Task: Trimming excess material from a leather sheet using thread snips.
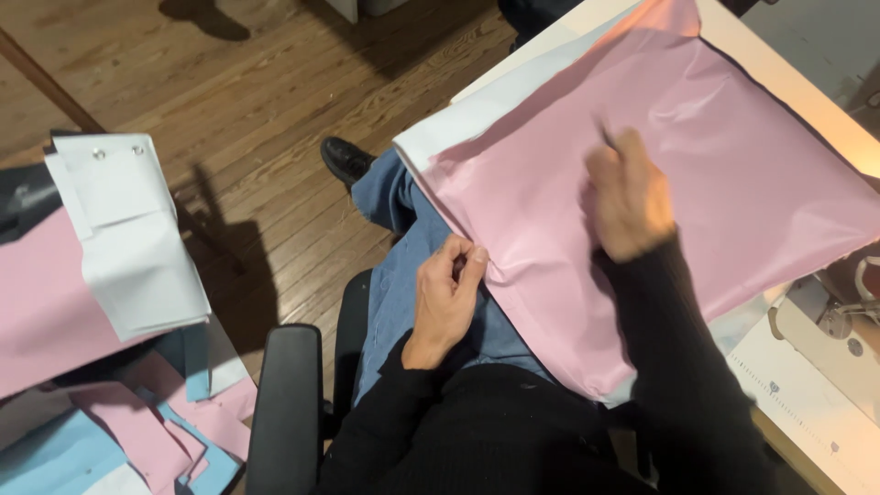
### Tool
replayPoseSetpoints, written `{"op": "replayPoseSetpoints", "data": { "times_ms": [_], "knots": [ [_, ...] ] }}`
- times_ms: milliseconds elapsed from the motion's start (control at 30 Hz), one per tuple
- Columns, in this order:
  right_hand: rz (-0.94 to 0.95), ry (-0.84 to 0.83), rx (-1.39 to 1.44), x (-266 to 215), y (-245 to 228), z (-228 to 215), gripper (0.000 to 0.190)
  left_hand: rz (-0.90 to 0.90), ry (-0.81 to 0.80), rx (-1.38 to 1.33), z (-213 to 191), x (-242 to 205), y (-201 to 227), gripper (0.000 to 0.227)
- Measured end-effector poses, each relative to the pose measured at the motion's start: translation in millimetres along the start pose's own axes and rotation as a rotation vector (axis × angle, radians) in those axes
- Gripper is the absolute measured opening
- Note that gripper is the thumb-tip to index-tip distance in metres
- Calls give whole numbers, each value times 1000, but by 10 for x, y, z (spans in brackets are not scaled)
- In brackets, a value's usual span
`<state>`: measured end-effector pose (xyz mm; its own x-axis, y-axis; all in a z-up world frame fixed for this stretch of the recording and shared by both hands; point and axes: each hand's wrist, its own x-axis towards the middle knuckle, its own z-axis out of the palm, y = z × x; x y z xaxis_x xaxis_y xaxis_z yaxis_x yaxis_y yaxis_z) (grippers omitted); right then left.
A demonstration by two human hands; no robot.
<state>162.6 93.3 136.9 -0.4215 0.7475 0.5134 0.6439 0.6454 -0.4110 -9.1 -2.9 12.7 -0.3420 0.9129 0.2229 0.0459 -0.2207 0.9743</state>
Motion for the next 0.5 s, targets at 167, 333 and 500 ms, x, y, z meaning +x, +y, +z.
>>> {"op": "replayPoseSetpoints", "data": {
  "times_ms": [167,333,500],
  "knots": [
    [270,-124,287,339,498,526,26,-8,-85,11,-17,71,-104,24],
    [232,-156,101,324,647,649,26,44,-105,-80,18,25,-422,27],
    [100,-108,20,376,804,683,31,-114,-158,-678,184,-4,-951,24]
  ]
}}
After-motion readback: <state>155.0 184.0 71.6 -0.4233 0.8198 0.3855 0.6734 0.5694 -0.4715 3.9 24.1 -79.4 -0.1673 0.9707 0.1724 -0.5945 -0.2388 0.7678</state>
